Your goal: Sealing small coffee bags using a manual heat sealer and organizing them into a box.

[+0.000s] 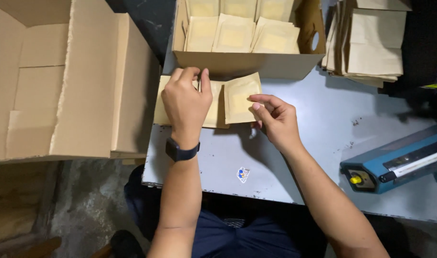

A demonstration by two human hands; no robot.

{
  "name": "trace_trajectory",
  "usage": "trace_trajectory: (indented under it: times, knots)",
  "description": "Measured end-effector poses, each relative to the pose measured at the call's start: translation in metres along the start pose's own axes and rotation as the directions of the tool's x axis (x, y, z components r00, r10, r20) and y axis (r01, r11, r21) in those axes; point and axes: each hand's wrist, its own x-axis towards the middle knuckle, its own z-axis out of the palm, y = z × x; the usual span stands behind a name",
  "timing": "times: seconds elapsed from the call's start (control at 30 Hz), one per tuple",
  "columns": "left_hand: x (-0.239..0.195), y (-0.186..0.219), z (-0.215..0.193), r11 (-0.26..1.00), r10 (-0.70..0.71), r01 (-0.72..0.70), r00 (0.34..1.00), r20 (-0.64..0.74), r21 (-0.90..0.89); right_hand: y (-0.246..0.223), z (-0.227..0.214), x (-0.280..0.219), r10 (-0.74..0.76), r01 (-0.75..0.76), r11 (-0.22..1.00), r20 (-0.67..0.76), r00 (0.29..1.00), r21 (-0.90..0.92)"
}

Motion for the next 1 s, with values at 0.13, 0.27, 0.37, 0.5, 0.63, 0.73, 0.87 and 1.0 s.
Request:
trace_trajectory:
  times: [0.13, 0.27, 0.37, 0.5, 0.63, 0.73, 0.87, 1.0]
  knots:
    - [0.005, -0.009, -0.007, 1.0, -0.006, 0.008, 0.987, -0.16, 0.011, -0.011, 0.018, -0.002, -0.083, 0.095, 0.993, 0.156, 0.984, -0.068]
    - [0.005, -0.017, -0.004, 1.0, -0.024, 0.023, 0.984, -0.178, -0.008, -0.019, 0.035, -0.003, -0.117, 0.161, 0.974, 0.252, 0.961, -0.162]
    - [0.004, -0.02, -0.002, 0.999, -0.029, 0.036, 0.983, -0.179, 0.037, -0.014, 0.043, -0.002, -0.116, 0.207, 0.94, 0.314, 0.942, -0.273]
    - [0.003, -0.022, 0.003, 0.998, -0.031, 0.038, 0.987, -0.155, 0.044, -0.016, 0.049, -0.001, -0.079, 0.242, 0.83, 0.323, 0.943, -0.503]
    - [0.002, -0.019, 0.0, 0.999, -0.017, 0.022, 0.993, -0.12, 0.038, -0.01, 0.05, -0.001, -0.106, 0.337, 0.673, 0.364, 0.925, -0.659]
    - [0.001, -0.018, 0.002, 0.998, -0.007, 0.012, 0.996, -0.085, 0.055, -0.014, 0.051, -0.002, -0.115, 0.385, 0.591, 0.399, 0.91, -0.708]
    - [-0.001, -0.016, 0.003, 0.998, 0.034, -0.033, 0.999, -0.028, 0.047, -0.002, 0.043, -0.002, -0.17, 0.431, 0.564, 0.412, 0.895, -0.705]
    - [-0.008, -0.009, 0.011, 0.993, 0.085, -0.107, 0.952, 0.292, 0.059, 0.009, 0.028, 0.0, -0.208, 0.323, 0.687, 0.249, 0.946, -0.651]
